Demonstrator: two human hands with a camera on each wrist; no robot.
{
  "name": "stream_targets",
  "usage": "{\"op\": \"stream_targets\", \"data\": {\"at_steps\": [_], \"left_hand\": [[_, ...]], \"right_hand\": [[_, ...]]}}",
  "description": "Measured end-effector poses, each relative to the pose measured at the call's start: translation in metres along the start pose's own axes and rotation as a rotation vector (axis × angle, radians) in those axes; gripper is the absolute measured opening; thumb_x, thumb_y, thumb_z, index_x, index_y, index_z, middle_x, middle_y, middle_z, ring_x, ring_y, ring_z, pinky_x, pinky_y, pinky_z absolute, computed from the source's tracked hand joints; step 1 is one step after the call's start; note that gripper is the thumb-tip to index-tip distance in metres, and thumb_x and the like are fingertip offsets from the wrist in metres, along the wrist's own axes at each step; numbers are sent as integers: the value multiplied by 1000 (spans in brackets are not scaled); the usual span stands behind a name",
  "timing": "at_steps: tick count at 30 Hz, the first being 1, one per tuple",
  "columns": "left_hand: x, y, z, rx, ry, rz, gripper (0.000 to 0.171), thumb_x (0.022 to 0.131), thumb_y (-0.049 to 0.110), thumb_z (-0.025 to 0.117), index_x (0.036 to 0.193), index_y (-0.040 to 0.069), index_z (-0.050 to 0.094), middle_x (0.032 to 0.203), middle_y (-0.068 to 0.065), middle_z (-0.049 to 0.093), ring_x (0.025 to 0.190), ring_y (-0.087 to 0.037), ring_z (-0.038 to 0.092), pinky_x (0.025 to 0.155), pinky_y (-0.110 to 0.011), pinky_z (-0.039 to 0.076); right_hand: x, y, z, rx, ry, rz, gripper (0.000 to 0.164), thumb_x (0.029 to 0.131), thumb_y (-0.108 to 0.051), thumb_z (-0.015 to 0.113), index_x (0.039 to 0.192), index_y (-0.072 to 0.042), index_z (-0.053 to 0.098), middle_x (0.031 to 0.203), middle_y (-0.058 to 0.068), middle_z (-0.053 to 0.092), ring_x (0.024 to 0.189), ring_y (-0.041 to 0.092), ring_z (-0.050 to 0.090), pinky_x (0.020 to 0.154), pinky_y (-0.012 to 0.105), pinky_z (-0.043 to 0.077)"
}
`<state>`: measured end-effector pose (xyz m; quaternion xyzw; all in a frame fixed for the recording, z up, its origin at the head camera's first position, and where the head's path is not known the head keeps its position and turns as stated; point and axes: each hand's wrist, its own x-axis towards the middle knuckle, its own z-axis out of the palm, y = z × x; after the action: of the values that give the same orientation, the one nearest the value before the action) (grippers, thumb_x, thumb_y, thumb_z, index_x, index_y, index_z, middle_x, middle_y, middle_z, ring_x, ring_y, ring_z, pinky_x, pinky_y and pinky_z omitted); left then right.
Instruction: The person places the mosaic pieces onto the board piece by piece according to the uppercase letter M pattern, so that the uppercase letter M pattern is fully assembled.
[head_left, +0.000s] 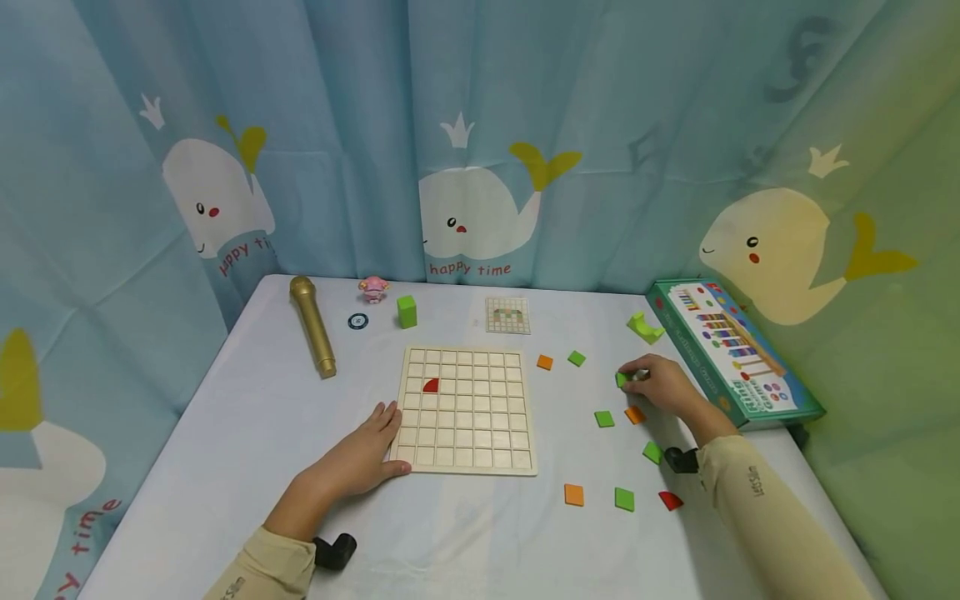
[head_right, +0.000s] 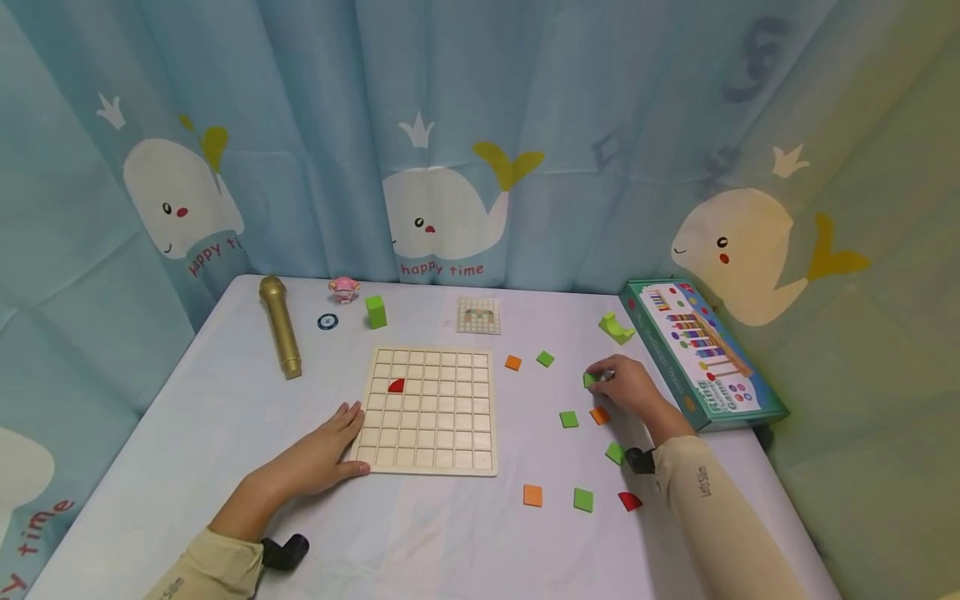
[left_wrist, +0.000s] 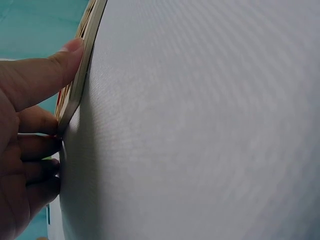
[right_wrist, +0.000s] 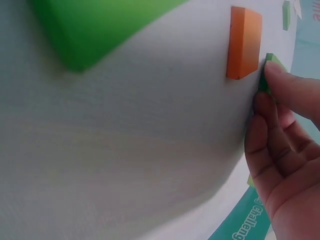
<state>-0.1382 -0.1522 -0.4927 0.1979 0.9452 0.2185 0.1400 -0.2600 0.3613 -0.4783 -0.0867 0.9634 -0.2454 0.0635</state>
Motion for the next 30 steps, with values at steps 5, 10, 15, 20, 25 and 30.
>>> {"op": "stream_targets", "data": {"at_steps": [5,10,15,20,25,30], "left_hand": [[0,0,0,-3,0,3,86,93,37,72,152,-11,32,162,-24,23,151,-40,16,118,-50,25],[0,-1,0,-6,4,7,86,93,37,72,152,-11,32,162,-24,23,151,-40,16,118,-50,25],[0,0,0,-2,3,2,86,93,38,72,152,-10,32,162,-24,23,151,-39,16,118,-50,25],[0,0,0,10,3,-4,86,93,38,72,152,-10,32,162,-23,24,151,-39,17,118,-49,25],[0,0,0,5,5,-6,86,92,38,73,152,-10,32,162,-23,24,151,-39,17,118,-49,25],[1,0,1,10,3,-9,87,93,38,73,152,-10,32,162,-23,24,151,-38,17,118,-49,25]], "right_hand": [[0,-1,0,13,10,12,20,89,-10,76,108,-2,74,108,18,66,89,30,62,77,41,50],[0,-2,1,34,22,-8,15,90,-7,75,104,-2,74,99,14,69,86,27,64,73,37,50],[1,-5,0,37,28,-14,12,91,-8,74,102,-4,75,96,10,69,85,26,63,73,36,51],[3,-9,-3,54,32,-27,12,93,-7,72,104,-3,75,98,12,71,86,27,64,71,34,52],[6,-21,-6,75,39,-31,15,94,-9,72,106,-2,74,101,15,70,89,29,65,68,30,52],[8,-31,-6,93,33,-38,16,93,-8,72,108,-2,74,103,15,71,92,30,66,71,33,53]]}}
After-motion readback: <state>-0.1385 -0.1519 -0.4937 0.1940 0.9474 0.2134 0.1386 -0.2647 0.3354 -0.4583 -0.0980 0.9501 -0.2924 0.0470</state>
